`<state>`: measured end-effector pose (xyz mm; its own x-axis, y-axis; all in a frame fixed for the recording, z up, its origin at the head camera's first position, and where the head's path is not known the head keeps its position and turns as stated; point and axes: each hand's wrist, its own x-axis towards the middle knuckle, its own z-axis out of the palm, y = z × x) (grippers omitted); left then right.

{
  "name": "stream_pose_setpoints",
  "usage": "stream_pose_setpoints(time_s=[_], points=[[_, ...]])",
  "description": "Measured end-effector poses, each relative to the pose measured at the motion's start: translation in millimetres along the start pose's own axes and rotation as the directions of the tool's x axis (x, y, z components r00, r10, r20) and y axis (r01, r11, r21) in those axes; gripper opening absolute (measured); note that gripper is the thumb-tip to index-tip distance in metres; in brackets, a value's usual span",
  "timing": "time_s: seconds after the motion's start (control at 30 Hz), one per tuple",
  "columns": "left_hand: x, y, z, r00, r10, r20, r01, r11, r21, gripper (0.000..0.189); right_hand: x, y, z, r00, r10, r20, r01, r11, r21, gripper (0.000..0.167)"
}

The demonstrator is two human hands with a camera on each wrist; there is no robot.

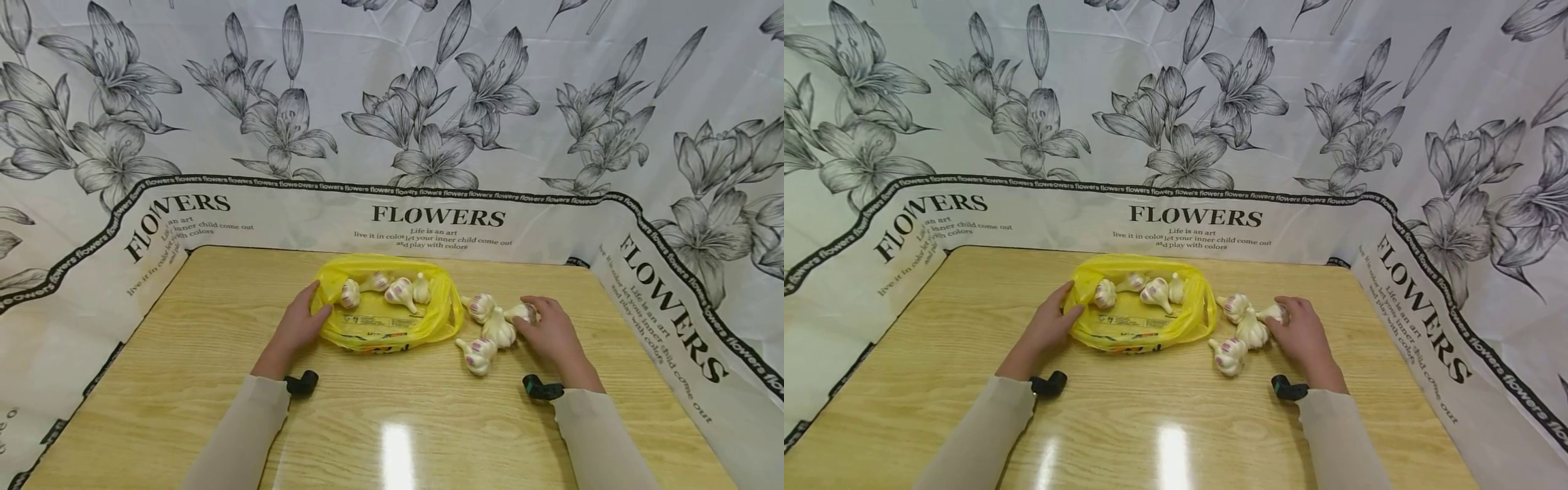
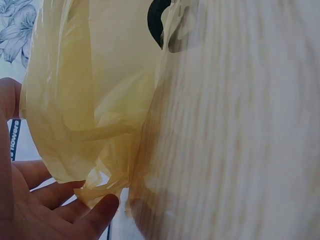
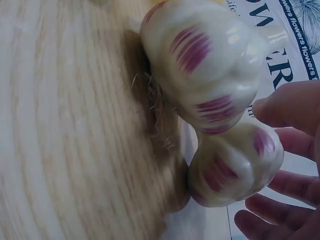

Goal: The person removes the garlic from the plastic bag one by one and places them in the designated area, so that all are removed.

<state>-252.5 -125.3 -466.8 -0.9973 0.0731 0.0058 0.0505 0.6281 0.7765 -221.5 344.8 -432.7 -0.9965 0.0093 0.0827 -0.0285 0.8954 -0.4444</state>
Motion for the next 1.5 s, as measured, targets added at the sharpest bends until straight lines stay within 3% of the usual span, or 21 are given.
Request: stream_pose_setpoints(time_s=[0.4, 0.63, 1.0, 1.5], points=[[1.0, -1.7, 0.5, 1.000, 0.008, 0.006, -0.008, 1.000, -0.006, 0.071, -2.3, -17, -7, 0.997, -0.067, -0.050, 0.067, 0.998, 0.006, 0.054], [-0.1, -0.8, -0.7, 1.000, 0.013, 0.003, -0.013, 1.000, -0.007, 0.071, -1.0, -40, -7, 0.989, -0.105, -0.104, 0.104, 0.995, -0.009, 0.050], [-0.1, -0.3, -1.0, 1.000, 0.010, 0.001, -0.010, 1.000, -0.008, 0.071, 4.5, -72, 2, 0.971, -0.170, -0.169, 0.180, 0.982, 0.049, 0.045], [0.6, -1.4, 0.4, 1.000, 0.014, 0.006, -0.014, 0.999, -0.029, 0.072, 15.3, -117, 27, 0.968, -0.217, -0.123, 0.233, 0.964, 0.126, 0.046]])
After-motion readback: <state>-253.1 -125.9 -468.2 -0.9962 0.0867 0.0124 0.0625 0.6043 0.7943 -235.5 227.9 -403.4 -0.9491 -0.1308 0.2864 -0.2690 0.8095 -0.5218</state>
